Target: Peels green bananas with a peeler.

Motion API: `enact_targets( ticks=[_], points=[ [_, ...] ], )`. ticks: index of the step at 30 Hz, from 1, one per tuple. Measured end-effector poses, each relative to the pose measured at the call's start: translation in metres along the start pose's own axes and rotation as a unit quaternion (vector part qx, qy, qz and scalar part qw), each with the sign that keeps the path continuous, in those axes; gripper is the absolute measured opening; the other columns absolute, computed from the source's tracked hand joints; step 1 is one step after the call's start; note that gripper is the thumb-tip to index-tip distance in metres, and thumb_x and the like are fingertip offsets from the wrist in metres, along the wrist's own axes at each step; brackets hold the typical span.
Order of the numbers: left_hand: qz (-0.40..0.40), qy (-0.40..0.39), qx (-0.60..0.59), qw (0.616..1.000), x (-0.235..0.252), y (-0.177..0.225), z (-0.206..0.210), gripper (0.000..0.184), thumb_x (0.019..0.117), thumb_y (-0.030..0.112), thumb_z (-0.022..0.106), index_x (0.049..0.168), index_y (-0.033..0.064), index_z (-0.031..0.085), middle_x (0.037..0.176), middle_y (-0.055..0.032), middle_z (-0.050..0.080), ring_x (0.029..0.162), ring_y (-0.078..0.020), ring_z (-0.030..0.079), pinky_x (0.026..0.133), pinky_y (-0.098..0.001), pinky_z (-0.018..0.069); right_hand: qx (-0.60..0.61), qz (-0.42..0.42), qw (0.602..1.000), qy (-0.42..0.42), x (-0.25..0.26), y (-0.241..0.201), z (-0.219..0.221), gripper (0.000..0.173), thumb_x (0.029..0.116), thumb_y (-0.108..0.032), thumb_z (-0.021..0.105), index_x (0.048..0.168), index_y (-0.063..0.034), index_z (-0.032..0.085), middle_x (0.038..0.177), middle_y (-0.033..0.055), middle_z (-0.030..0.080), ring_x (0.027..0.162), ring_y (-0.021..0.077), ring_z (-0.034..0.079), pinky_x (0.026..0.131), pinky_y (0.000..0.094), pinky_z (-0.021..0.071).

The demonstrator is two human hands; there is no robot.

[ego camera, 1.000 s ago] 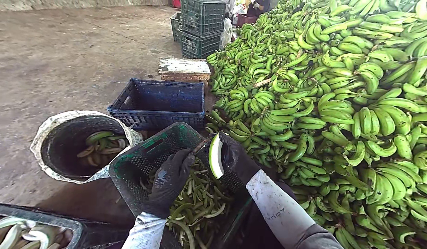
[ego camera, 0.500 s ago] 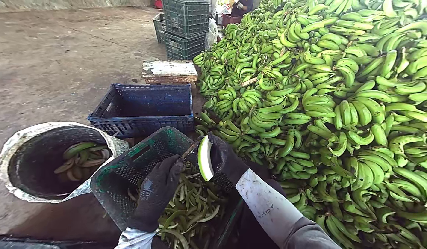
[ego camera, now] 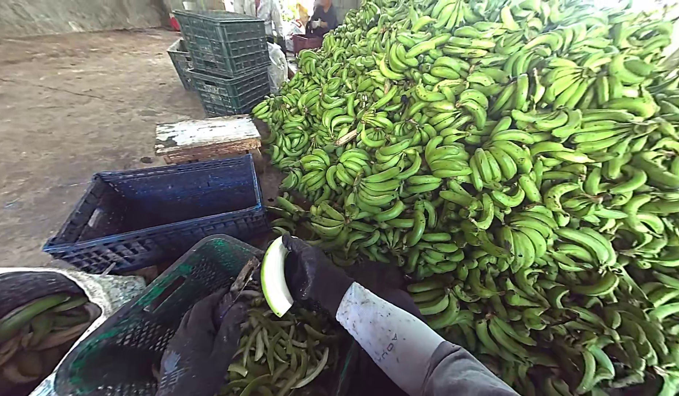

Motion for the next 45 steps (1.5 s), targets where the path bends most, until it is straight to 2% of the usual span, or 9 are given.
enact_targets(
  ticks=[2,4,7,12,16,23,31,39,45],
  points=[
    [-0.004,-0.005,0.005,1.000,0.0000,0.0005,-0.0001,0.062,0.0982,0.050,0.051,0.133,-0.0002,0.060,0.112,-0.0280,0.066,0.098,-0.0452,0.065,0.084,-0.0646,0.0496,-0.026,-0.023,0.999,0.012,0.0001,-0.0016,-0.0031,0.039,0.1109,-0.038,0.036,0.119,-0.0065,0.058,0.094,0.0088,0.063,0.082,0.0161,0.064,0.073,0.0344,0.0558],
    [0.006,-0.002,0.000,1.000,0.0005,-0.0011,0.0005,0.064,0.0973,0.051,0.053,0.134,-0.0013,0.059,0.113,-0.0288,0.065,0.099,-0.0454,0.064,0.085,-0.0645,0.0493,-0.020,-0.029,0.999,0.015,0.0018,-0.0012,-0.0050,0.041,0.1112,-0.038,0.034,0.119,-0.0057,0.058,0.095,0.0098,0.064,0.083,0.0173,0.065,0.074,0.0360,0.0566],
    [0.030,0.014,-0.012,0.999,0.0012,-0.0055,0.0034,0.074,0.0971,0.061,0.049,0.136,-0.0013,0.058,0.114,-0.0274,0.066,0.100,-0.0414,0.065,0.086,-0.0591,0.0519,0.006,-0.041,0.999,0.027,-0.0005,-0.0037,-0.0021,0.041,0.1117,-0.035,0.033,0.116,-0.0044,0.059,0.092,0.0097,0.065,0.079,0.0169,0.065,0.071,0.0340,0.0569],
    [0.019,0.013,-0.030,0.999,0.0009,-0.0042,0.0044,0.067,0.0992,0.055,0.048,0.135,-0.0017,0.057,0.112,-0.0257,0.066,0.097,-0.0387,0.066,0.085,-0.0572,0.0526,0.075,-0.029,0.997,-0.004,0.0002,-0.0038,0.0019,0.039,0.1112,-0.036,0.034,0.114,-0.0044,0.057,0.087,0.0104,0.064,0.072,0.0192,0.065,0.064,0.0356,0.0580],
    [0.014,0.020,-0.036,0.999,-0.0004,-0.0024,0.0024,0.067,0.1003,0.056,0.046,0.134,-0.0009,0.058,0.108,-0.0230,0.067,0.091,-0.0335,0.067,0.080,-0.0544,0.0544,0.070,-0.030,0.997,-0.001,-0.0025,-0.0048,0.0034,0.039,0.1116,-0.036,0.033,0.112,-0.0048,0.057,0.085,0.0095,0.064,0.072,0.0182,0.065,0.065,0.0341,0.0579],
    [0.014,0.039,-0.089,0.995,-0.0021,-0.0049,0.0045,0.072,0.1003,0.065,0.040,0.136,0.0040,0.058,0.102,-0.0138,0.067,0.084,-0.0192,0.065,0.074,-0.0421,0.0557,0.087,-0.018,0.996,-0.003,-0.0019,-0.0021,0.0038,0.042,0.1116,-0.037,0.032,0.112,-0.0035,0.057,0.085,0.0111,0.064,0.072,0.0198,0.066,0.064,0.0352,0.0584],
    [0.018,0.056,-0.052,0.997,-0.0024,-0.0046,0.0061,0.070,0.1000,0.064,0.040,0.131,0.0056,0.062,0.101,-0.0159,0.067,0.084,-0.0263,0.066,0.072,-0.0481,0.0553,0.097,-0.016,0.995,-0.001,-0.0030,-0.0023,0.0046,0.041,0.1116,-0.035,0.032,0.111,-0.0025,0.057,0.085,0.0120,0.064,0.073,0.0202,0.067,0.065,0.0356,0.0591],
    [0.017,0.051,-0.048,0.997,-0.0037,-0.0007,0.0039,0.072,0.1008,0.064,0.037,0.131,0.0041,0.062,0.104,-0.0169,0.068,0.086,-0.0263,0.067,0.075,-0.0481,0.0559,0.078,-0.014,0.997,0.007,-0.0016,-0.0022,0.0019,0.040,0.1112,-0.035,0.034,0.110,-0.0038,0.058,0.085,0.0107,0.064,0.073,0.0190,0.066,0.065,0.0352,0.0584],
    [0.026,0.059,-0.051,0.997,-0.0026,-0.0005,0.0057,0.071,0.1018,0.065,0.035,0.130,0.0048,0.062,0.098,-0.0141,0.068,0.080,-0.0224,0.066,0.071,-0.0434,0.0559,0.095,-0.010,0.995,0.008,0.0016,-0.0010,0.0010,0.042,0.1112,-0.037,0.032,0.109,-0.0036,0.057,0.084,0.0114,0.064,0.071,0.0200,0.066,0.063,0.0351,0.0583]
  ],
)
Point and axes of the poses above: each hand's wrist, its own x-axis towards the middle knuckle, its own z-axis out of the palm, y = z × x, the point moved 4 cm from there along x, towards the middle knuckle
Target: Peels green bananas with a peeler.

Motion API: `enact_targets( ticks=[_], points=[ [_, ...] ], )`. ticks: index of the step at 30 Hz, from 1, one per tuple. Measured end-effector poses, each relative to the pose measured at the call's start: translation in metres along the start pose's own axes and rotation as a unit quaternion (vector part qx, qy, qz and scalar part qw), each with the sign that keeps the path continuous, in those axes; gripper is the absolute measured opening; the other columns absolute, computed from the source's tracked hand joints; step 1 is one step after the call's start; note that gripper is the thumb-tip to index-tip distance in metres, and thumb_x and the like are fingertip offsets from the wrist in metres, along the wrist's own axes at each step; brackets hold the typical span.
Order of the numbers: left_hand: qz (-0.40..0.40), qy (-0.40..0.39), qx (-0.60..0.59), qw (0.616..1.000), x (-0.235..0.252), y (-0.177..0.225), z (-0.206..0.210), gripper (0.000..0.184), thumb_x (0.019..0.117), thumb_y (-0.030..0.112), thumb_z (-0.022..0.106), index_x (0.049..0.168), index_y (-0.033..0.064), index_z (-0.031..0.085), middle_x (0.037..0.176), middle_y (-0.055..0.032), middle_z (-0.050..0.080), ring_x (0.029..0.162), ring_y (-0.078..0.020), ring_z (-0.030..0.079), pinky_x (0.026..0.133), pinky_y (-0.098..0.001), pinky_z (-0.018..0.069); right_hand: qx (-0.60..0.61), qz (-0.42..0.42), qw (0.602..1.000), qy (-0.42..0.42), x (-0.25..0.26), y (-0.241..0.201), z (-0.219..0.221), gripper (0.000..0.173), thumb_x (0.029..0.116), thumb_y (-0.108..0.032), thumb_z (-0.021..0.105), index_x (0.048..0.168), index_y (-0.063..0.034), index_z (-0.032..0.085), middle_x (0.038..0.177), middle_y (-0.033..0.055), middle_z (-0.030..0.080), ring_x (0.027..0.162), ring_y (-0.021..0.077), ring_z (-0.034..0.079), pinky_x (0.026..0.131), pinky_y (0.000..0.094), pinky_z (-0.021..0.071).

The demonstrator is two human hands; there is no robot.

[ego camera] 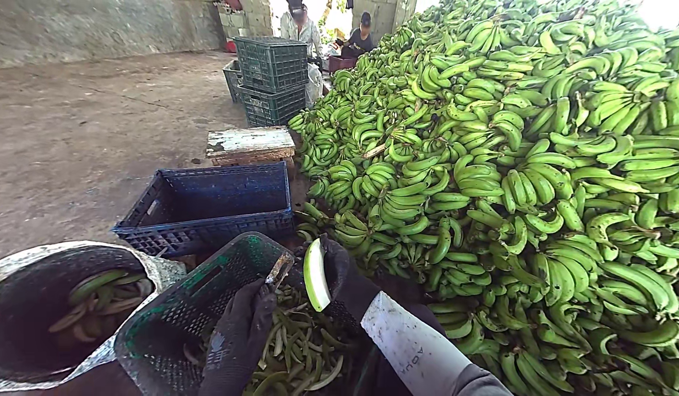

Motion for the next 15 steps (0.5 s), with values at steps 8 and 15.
enact_targets(
  ticks=[8,15],
  points=[
    [-0.003,0.003,0.008,1.000,0.002,0.002,0.002,0.071,0.1022,0.063,0.033,0.130,0.0047,0.063,0.100,-0.0145,0.068,0.085,-0.0249,0.067,0.074,-0.0459,0.0555,0.053,0.005,0.998,0.018,-0.002,-0.003,0.003,0.045,0.1104,-0.040,0.033,0.108,-0.0031,0.058,0.086,0.0129,0.066,0.072,0.0220,0.067,0.064,0.0373,0.0591],
    [0.053,0.012,-0.049,0.997,0.009,0.017,0.008,0.063,0.1055,0.057,0.040,0.132,0.0047,0.064,0.106,-0.0131,0.069,0.091,-0.0199,0.068,0.080,-0.0418,0.0580,0.146,-0.030,0.986,-0.071,-0.003,-0.004,0.004,0.048,0.1090,-0.042,0.030,0.107,-0.0081,0.063,0.091,0.0093,0.071,0.079,0.0203,0.071,0.068,0.0363,0.0617]
  ],
)
Point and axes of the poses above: each hand's wrist, its own x-axis towards the middle knuckle, its own z-axis out of the palm, y = z × x, the point moved 4 cm from there along x, towards the middle knuckle
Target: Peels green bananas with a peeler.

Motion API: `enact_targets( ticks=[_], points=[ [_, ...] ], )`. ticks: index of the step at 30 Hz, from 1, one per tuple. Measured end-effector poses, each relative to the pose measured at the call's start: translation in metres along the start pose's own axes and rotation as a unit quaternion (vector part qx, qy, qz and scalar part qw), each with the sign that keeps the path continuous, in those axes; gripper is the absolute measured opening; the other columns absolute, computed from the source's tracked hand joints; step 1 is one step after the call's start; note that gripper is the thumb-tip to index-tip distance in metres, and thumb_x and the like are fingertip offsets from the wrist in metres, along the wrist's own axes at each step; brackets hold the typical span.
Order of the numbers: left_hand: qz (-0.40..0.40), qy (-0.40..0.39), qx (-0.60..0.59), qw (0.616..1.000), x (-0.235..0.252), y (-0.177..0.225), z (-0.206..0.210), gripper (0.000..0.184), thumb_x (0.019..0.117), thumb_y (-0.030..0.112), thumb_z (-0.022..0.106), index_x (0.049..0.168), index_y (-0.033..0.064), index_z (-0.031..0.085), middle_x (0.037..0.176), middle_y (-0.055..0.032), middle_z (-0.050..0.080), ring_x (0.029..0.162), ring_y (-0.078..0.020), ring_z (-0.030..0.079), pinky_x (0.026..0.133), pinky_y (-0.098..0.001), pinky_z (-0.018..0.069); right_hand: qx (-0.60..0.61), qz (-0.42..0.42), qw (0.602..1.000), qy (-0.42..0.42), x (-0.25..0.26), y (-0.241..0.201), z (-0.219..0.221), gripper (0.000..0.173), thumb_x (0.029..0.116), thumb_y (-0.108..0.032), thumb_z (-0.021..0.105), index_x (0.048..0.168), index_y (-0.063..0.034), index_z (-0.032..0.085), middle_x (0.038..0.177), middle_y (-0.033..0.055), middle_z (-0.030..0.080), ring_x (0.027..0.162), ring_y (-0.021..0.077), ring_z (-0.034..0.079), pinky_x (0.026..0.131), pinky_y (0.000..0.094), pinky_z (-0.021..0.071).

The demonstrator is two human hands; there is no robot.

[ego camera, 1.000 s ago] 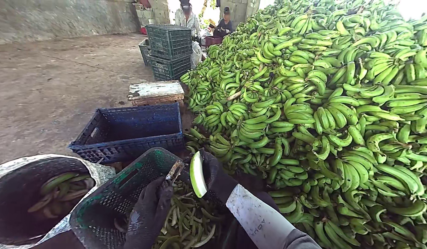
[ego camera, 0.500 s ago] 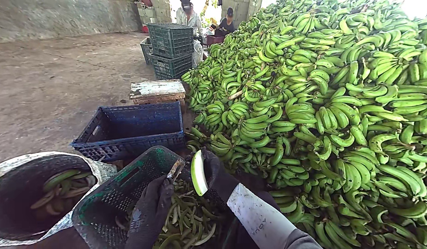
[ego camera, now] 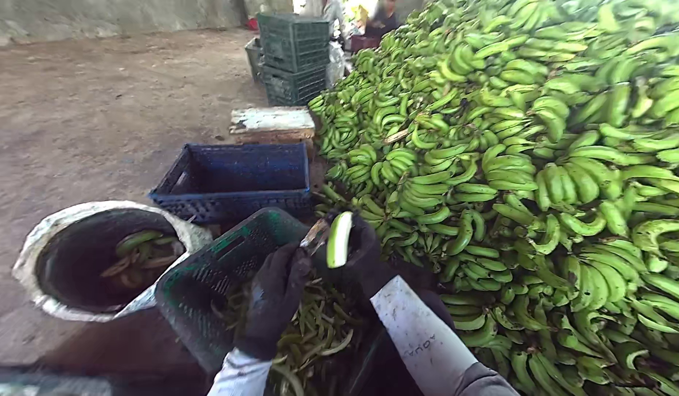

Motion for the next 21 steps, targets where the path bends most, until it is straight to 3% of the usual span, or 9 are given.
enact_targets(
  ticks=[3,8,12,14,17,21],
  points=[
    [0.046,0.015,-0.003,0.999,0.003,0.007,0.009,0.055,0.1058,0.050,0.046,0.129,0.0037,0.065,0.105,-0.0140,0.070,0.091,-0.0215,0.069,0.082,-0.0427,0.0588,0.029,0.002,0.999,-0.033,0.003,-0.008,-0.001,0.050,0.1084,-0.046,0.026,0.110,-0.0123,0.063,0.099,0.0044,0.071,0.089,0.0160,0.071,0.074,0.0331,0.0617],
    [0.122,0.058,0.073,0.988,0.005,0.018,0.018,0.058,0.1016,0.055,0.050,0.129,0.0078,0.068,0.097,-0.0148,0.067,0.087,-0.0283,0.067,0.078,-0.0475,0.0557,0.074,-0.039,0.996,-0.023,-0.003,-0.026,-0.006,0.046,0.1085,-0.047,0.031,0.117,-0.0124,0.061,0.108,0.0052,0.072,0.097,0.0165,0.072,0.080,0.0329,0.0621],
    [0.135,0.066,0.097,0.984,0.005,0.022,0.019,0.054,0.1010,0.054,0.053,0.127,0.0098,0.070,0.097,-0.0154,0.067,0.088,-0.0293,0.067,0.079,-0.0465,0.0559,0.069,-0.028,0.997,-0.028,-0.006,-0.024,-0.003,0.047,0.1090,-0.046,0.030,0.116,-0.0120,0.060,0.106,0.0046,0.071,0.095,0.0153,0.072,0.079,0.0314,0.0620],
    [0.087,0.032,0.070,0.993,0.007,0.019,0.019,0.051,0.1012,0.047,0.055,0.131,0.0078,0.068,0.098,-0.0149,0.067,0.085,-0.0281,0.067,0.075,-0.0464,0.0569,-0.015,0.024,0.996,-0.086,-0.008,-0.017,-0.001,0.051,0.1081,-0.047,0.025,0.114,-0.0142,0.063,0.101,0.0029,0.071,0.087,0.0133,0.071,0.072,0.0294,0.0610],
    [0.029,0.004,0.064,0.998,0.010,0.012,0.012,0.048,0.1016,0.042,0.056,0.134,0.0086,0.066,0.105,-0.0141,0.068,0.088,-0.0281,0.068,0.077,-0.0484,0.0575,-0.156,0.076,0.982,-0.076,-0.014,-0.006,0.004,0.051,0.1080,-0.053,0.028,0.118,-0.0176,0.063,0.104,0.0031,0.070,0.085,0.0137,0.070,0.068,0.0318,0.0605],
    [0.059,0.010,0.150,0.987,0.002,0.015,0.014,0.047,0.0960,0.046,0.062,0.126,0.0118,0.072,0.098,-0.0161,0.069,0.084,-0.0344,0.069,0.069,-0.0509,0.0567,-0.388,-0.017,0.922,0.008,-0.023,-0.007,-0.007,0.041,0.1114,-0.040,0.030,0.117,-0.0118,0.060,0.088,0.0023,0.064,0.076,0.0101,0.063,0.068,0.0288,0.0557]
  ],
)
Point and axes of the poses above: each hand's wrist, its own x-axis towards the middle knuckle, its own z-axis out of the palm, y = z × x, the point moved 4 cm from there along x, towards the middle knuckle
